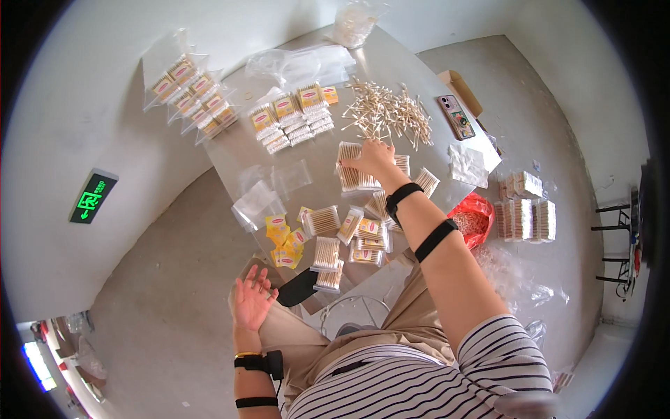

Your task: The person sits at a table and repeatedly packs cotton swabs into small plastic bags. They pick up a bundle of swabs, insert them into a bag, and seal it before placing it on the table. The process is repeated for multiple units.

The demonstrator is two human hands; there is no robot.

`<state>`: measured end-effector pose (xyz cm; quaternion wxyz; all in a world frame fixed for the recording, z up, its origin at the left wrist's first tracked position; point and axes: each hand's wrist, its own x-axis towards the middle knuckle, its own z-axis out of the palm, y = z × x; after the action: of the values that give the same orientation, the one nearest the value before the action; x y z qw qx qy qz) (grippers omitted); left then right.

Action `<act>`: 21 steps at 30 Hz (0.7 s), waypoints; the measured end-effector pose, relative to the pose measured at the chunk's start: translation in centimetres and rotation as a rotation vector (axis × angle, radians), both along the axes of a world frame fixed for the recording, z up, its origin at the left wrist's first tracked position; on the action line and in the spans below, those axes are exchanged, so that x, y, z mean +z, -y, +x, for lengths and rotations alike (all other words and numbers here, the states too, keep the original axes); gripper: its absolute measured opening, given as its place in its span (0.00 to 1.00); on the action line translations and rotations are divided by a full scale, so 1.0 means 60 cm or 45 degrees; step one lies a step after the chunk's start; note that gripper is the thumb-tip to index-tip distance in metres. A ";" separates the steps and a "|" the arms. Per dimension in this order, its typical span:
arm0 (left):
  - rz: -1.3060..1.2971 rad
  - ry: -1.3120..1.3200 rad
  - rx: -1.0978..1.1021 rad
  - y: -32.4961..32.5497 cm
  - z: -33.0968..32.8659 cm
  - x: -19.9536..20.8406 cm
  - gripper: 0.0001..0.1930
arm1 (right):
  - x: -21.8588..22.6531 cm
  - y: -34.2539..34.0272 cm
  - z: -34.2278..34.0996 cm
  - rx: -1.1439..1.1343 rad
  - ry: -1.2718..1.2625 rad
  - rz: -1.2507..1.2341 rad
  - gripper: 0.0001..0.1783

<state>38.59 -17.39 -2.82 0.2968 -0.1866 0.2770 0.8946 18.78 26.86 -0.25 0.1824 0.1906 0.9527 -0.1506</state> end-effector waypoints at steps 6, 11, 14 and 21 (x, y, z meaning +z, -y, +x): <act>-0.021 0.005 -0.014 -0.001 -0.004 0.000 0.28 | -0.036 0.029 -0.040 -0.207 -0.089 -0.161 0.50; -0.055 0.015 -0.008 -0.002 -0.006 0.003 0.28 | -0.054 0.038 -0.038 -0.388 -0.276 -0.480 0.37; -0.187 -0.059 -0.045 -0.008 -0.011 0.014 0.28 | -0.033 0.021 -0.029 -0.271 -0.264 -0.622 0.27; -0.970 -0.876 -0.156 -0.144 -0.036 0.200 0.24 | 0.172 0.074 0.127 0.148 -0.905 -1.039 0.18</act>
<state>36.43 -8.74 9.16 0.1513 0.0403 0.6753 0.7207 26.39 22.44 10.05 -0.0838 -0.0112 0.8289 -0.5529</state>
